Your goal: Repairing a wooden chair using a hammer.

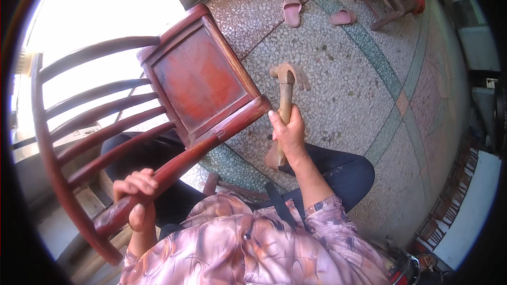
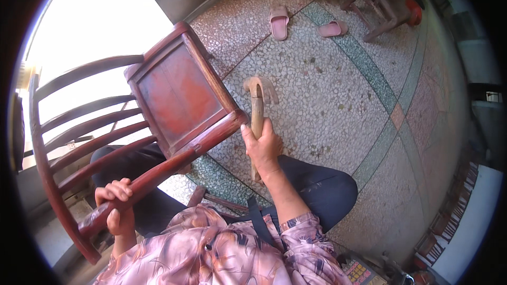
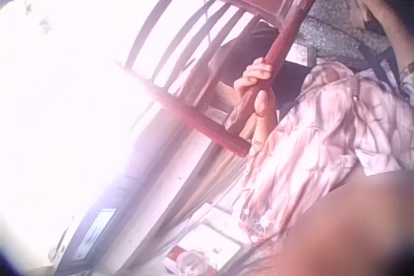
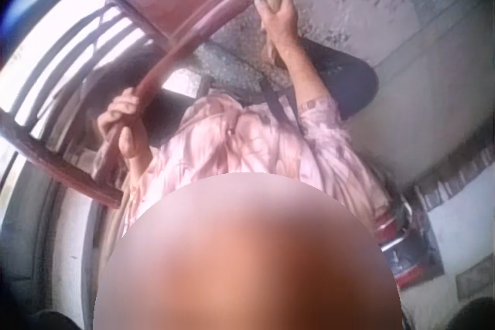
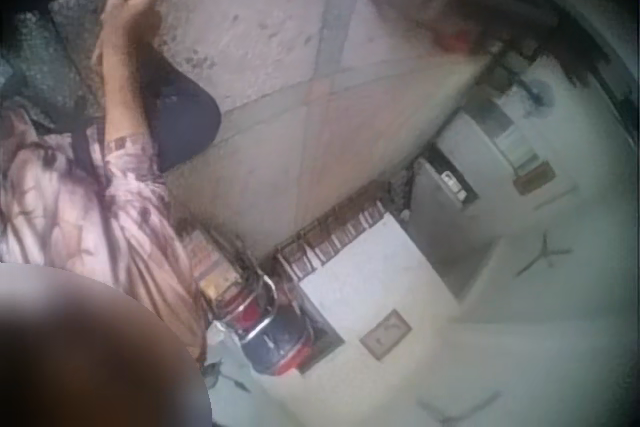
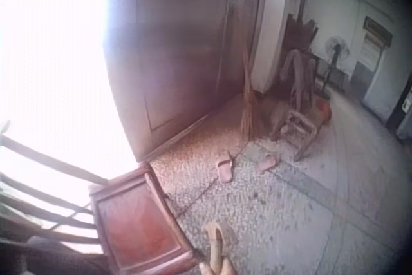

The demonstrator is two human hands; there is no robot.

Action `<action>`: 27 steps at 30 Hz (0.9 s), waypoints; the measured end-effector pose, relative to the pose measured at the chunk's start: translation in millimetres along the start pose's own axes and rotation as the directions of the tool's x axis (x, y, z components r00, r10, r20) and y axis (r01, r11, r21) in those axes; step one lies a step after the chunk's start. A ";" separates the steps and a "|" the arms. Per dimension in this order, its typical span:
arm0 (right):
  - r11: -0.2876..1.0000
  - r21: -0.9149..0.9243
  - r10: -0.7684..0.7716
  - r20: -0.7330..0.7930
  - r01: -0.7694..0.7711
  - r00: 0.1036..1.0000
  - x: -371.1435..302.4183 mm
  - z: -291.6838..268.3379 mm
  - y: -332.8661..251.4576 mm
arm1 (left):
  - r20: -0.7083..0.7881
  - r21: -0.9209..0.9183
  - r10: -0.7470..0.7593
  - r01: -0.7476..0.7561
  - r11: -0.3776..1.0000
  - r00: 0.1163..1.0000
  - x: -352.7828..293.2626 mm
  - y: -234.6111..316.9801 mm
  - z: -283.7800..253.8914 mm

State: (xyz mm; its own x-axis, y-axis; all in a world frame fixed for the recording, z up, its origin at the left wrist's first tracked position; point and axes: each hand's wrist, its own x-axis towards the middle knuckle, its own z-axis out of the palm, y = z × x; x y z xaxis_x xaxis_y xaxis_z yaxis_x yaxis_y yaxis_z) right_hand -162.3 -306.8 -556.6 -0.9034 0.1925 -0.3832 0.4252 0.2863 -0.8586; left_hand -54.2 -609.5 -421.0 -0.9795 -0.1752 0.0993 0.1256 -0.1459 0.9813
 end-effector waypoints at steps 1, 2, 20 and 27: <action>0.996 -0.086 -0.020 -0.024 0.018 1.000 2.6 1.5 4.1 | 0.002 -0.002 -0.017 0.017 1.000 1.000 0.0 -0.5 -0.4; 0.983 -0.169 -0.077 -0.062 0.066 0.995 11.0 5.1 13.7 | -0.004 0.012 -0.002 0.002 1.000 1.000 0.3 -1.1 -0.9; 0.868 -0.450 -0.157 0.156 0.212 0.975 53.5 19.5 -26.3 | -0.103 0.011 -0.077 0.078 0.997 0.992 5.7 6.2 2.5; 0.798 -0.512 -0.255 0.194 0.319 0.947 49.0 23.7 -25.7 | -0.096 0.000 -0.004 0.004 1.000 0.995 3.7 -1.9 -3.8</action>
State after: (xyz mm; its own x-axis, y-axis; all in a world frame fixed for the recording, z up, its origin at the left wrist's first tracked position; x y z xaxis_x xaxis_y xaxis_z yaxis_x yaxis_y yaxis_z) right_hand -218.8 -327.0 -561.4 -0.9750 -0.0721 -0.2102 0.0795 0.7701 -0.6329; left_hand -57.5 -613.5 -423.1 -0.9604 -0.2672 0.0789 0.1215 -0.1468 0.9817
